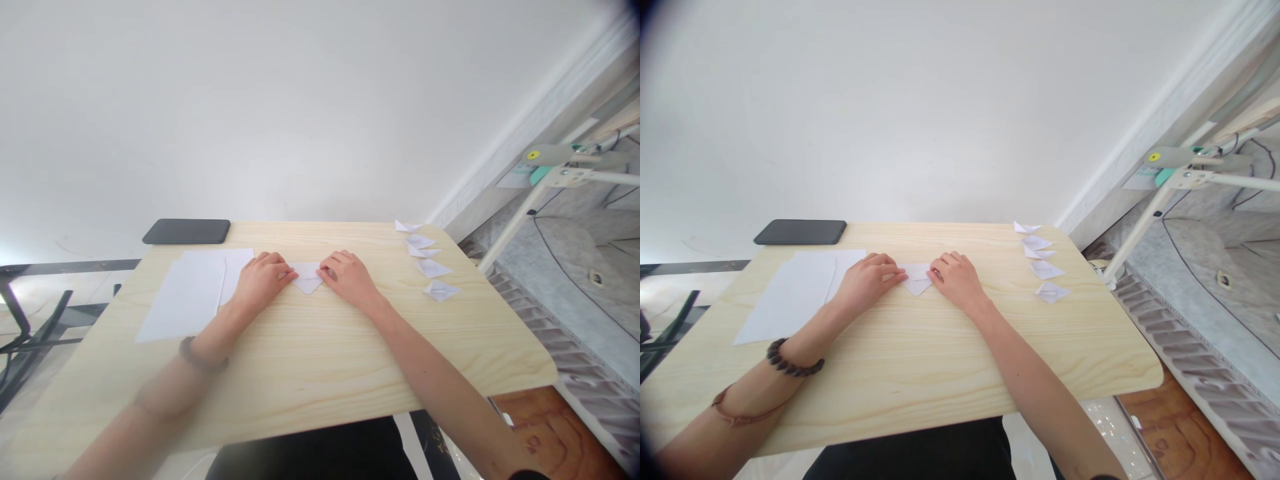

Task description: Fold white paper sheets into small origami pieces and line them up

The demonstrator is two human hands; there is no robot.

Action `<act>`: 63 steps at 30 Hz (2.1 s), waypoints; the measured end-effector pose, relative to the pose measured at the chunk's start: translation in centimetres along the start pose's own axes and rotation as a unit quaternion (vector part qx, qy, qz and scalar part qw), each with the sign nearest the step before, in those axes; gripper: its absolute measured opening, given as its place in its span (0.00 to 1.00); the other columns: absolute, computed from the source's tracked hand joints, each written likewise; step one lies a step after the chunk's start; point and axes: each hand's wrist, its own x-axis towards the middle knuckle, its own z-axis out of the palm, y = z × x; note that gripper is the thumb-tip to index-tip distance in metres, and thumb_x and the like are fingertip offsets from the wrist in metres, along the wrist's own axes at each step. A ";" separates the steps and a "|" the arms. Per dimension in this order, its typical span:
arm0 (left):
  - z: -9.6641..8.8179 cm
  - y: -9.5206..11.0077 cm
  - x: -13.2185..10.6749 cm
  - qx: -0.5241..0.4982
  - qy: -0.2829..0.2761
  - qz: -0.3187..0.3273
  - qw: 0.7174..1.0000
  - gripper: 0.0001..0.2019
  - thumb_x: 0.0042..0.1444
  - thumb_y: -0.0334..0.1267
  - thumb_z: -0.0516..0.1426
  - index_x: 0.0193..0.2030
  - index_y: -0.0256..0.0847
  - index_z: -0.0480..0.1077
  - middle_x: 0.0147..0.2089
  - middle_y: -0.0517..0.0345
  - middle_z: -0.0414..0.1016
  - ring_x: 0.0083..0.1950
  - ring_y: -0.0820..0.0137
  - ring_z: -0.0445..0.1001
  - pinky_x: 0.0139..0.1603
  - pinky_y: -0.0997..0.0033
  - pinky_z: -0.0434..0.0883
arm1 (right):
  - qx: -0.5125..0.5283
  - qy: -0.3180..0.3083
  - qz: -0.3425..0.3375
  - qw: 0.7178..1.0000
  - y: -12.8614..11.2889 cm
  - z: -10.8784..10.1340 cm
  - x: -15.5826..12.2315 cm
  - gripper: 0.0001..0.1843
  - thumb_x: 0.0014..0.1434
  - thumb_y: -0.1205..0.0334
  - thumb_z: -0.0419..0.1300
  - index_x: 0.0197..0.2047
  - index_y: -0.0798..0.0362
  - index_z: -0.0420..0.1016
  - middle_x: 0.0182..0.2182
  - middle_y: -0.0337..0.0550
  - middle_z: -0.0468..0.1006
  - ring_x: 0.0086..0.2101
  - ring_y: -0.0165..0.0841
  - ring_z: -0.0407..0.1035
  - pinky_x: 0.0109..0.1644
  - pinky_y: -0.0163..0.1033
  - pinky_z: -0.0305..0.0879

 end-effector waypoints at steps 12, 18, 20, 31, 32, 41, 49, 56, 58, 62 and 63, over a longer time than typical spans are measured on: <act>0.1 0.1 -0.2 -0.015 -0.005 -0.011 1.000 0.15 0.57 0.44 0.47 0.47 0.43 0.67 0.46 0.51 0.66 0.48 0.60 0.62 0.47 0.58 0.62 | 0.117 -0.021 0.054 0.991 1.2 0.6 -0.1 0.08 0.51 0.57 0.58 0.35 0.49 0.73 0.37 0.42 0.69 0.40 0.34 0.62 0.46 0.43 0.57; 0.2 0.3 -0.1 -0.093 -0.009 0.019 0.995 0.17 0.55 0.46 0.49 0.47 0.40 0.67 0.48 0.50 0.66 0.51 0.60 0.61 0.51 0.56 0.60 | 0.158 -0.028 0.068 0.985 1.2 0.7 -0.1 0.07 0.49 0.57 0.59 0.31 0.50 0.72 0.39 0.41 0.68 0.42 0.34 0.62 0.49 0.44 0.56; 0.2 0.4 0.1 -0.143 -0.007 0.002 0.990 0.16 0.54 0.46 0.50 0.45 0.40 0.67 0.46 0.50 0.67 0.49 0.61 0.63 0.50 0.57 0.60 | 0.175 -0.017 0.061 0.983 1.2 0.7 -0.1 0.05 0.50 0.58 0.59 0.30 0.50 0.71 0.40 0.41 0.68 0.44 0.33 0.61 0.50 0.44 0.56; -0.2 1.1 0.3 -0.444 -0.019 -0.130 0.886 0.13 0.49 0.45 0.55 0.37 0.39 0.61 0.35 0.58 0.70 0.30 0.73 0.68 0.28 0.75 0.63 | 0.333 0.043 0.067 0.939 -0.3 0.2 0.0 0.12 0.51 0.60 0.56 0.40 0.51 0.64 0.35 0.40 0.71 0.36 0.30 0.67 0.41 0.37 0.63; -0.2 1.1 0.3 -0.444 -0.008 -0.130 0.887 0.14 0.48 0.45 0.56 0.37 0.39 0.61 0.36 0.57 0.70 0.30 0.73 0.68 0.28 0.75 0.63 | 0.364 0.038 0.090 0.926 -0.3 0.3 -0.1 0.17 0.51 0.60 0.57 0.45 0.50 0.60 0.33 0.38 0.71 0.33 0.29 0.67 0.37 0.36 0.64; -0.7 2.3 -0.1 -0.418 0.068 -0.090 0.901 0.15 0.47 0.42 0.58 0.41 0.40 0.62 0.38 0.55 0.71 0.40 0.67 0.71 0.37 0.71 0.67 | 0.387 0.003 0.100 0.916 -1.0 0.0 -0.2 0.15 0.47 0.60 0.59 0.40 0.51 0.65 0.36 0.41 0.73 0.36 0.31 0.69 0.37 0.35 0.65; -1.5 2.6 -0.3 -0.382 0.037 -0.072 0.921 0.17 0.47 0.42 0.58 0.43 0.41 0.61 0.36 0.56 0.72 0.37 0.69 0.72 0.34 0.73 0.66 | 0.290 0.073 0.018 0.954 -1.9 -0.7 -0.4 0.12 0.47 0.62 0.58 0.38 0.52 0.67 0.34 0.40 0.73 0.36 0.30 0.69 0.40 0.36 0.64; -1.9 3.0 -0.6 -0.373 0.034 -0.057 0.926 0.16 0.47 0.39 0.58 0.43 0.40 0.61 0.35 0.58 0.72 0.35 0.71 0.72 0.32 0.76 0.66 | 0.278 0.068 0.000 0.958 -2.1 -1.1 -0.5 0.12 0.48 0.64 0.57 0.38 0.52 0.67 0.34 0.40 0.74 0.35 0.29 0.69 0.38 0.34 0.65; -1.9 3.1 -0.6 -0.369 0.040 -0.062 0.927 0.17 0.46 0.39 0.58 0.43 0.40 0.61 0.35 0.58 0.73 0.34 0.71 0.72 0.31 0.76 0.66 | 0.275 0.073 0.003 0.959 -2.1 -1.0 -0.4 0.12 0.48 0.63 0.57 0.38 0.52 0.67 0.34 0.40 0.74 0.35 0.30 0.69 0.39 0.35 0.65; -1.8 2.8 -0.4 -0.351 0.046 -0.080 0.932 0.16 0.46 0.38 0.57 0.43 0.40 0.63 0.36 0.58 0.74 0.32 0.72 0.72 0.30 0.76 0.66 | 0.281 0.070 0.011 0.957 -1.8 -1.1 -0.4 0.14 0.48 0.62 0.57 0.41 0.52 0.68 0.36 0.41 0.74 0.37 0.30 0.69 0.40 0.35 0.65; -1.7 2.7 -0.3 -0.345 0.047 -0.079 0.934 0.15 0.46 0.38 0.57 0.43 0.40 0.65 0.37 0.58 0.74 0.33 0.72 0.72 0.32 0.76 0.67 | 0.284 0.066 0.013 0.957 -1.7 -1.2 -0.3 0.14 0.49 0.62 0.57 0.41 0.52 0.67 0.36 0.41 0.74 0.38 0.30 0.69 0.41 0.35 0.65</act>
